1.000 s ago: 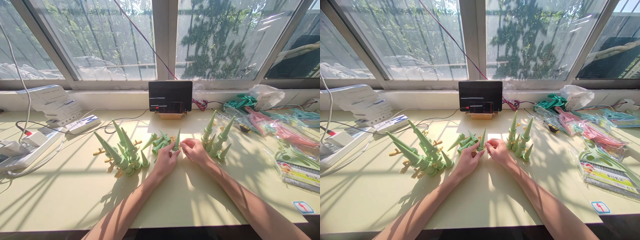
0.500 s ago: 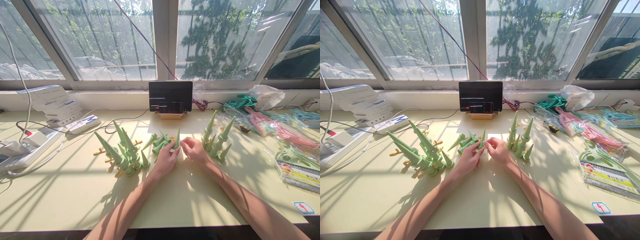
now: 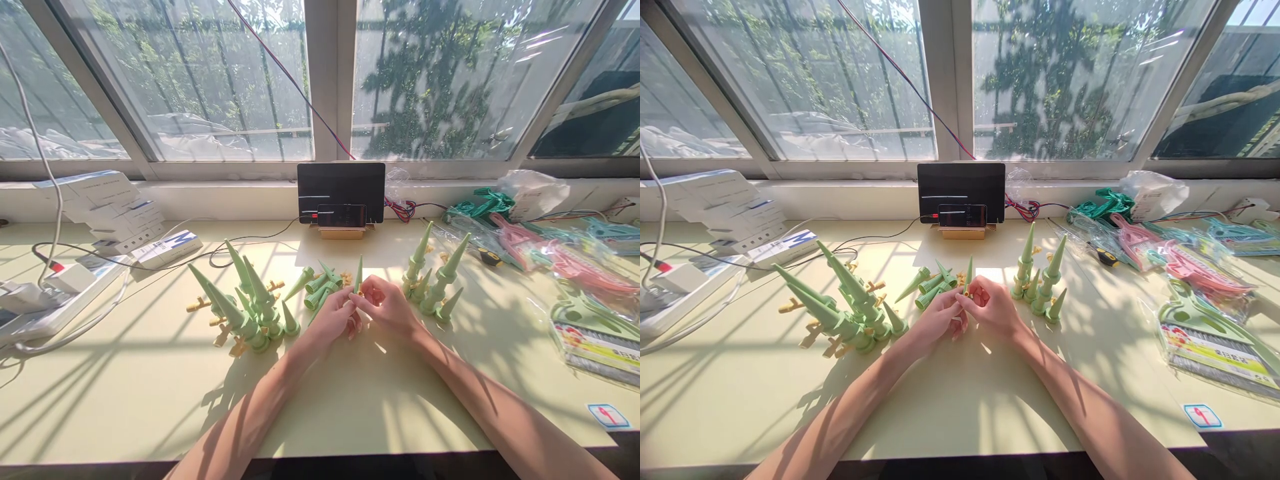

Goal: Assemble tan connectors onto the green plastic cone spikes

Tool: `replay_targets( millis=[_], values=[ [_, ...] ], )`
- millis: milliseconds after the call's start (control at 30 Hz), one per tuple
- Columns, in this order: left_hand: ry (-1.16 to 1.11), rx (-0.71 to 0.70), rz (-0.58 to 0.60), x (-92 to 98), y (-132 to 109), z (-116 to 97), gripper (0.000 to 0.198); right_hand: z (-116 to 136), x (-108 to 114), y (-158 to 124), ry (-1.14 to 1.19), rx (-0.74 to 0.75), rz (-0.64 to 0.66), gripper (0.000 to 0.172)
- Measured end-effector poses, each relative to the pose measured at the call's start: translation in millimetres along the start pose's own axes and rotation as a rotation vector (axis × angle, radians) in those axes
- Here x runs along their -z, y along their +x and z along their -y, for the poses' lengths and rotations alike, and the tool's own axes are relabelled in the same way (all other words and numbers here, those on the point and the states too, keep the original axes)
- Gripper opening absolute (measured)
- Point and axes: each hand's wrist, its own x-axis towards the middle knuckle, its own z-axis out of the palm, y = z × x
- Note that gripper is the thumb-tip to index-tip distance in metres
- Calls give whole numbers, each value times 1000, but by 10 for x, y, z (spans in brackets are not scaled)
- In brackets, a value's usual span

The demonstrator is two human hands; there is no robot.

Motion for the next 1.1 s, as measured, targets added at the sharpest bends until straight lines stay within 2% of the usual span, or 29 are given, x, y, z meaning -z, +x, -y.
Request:
replay_targets(
  millis=[500,633,800,1100],
  values=[
    [6,-6,-13,-14,2,24,40,12,-2,5,-19,11,-4,29],
    [72,-10,-99,-18,-5,6,36,5,-3,6,-8,11,-9,26],
    [193,-86,-206,-16,-12,-12,32,3,-3,6,-44,14,-12,21],
    [456,-188,-406,-44,-12,11,39,-36,-12,18,-23,8,-40,23]
  ],
)
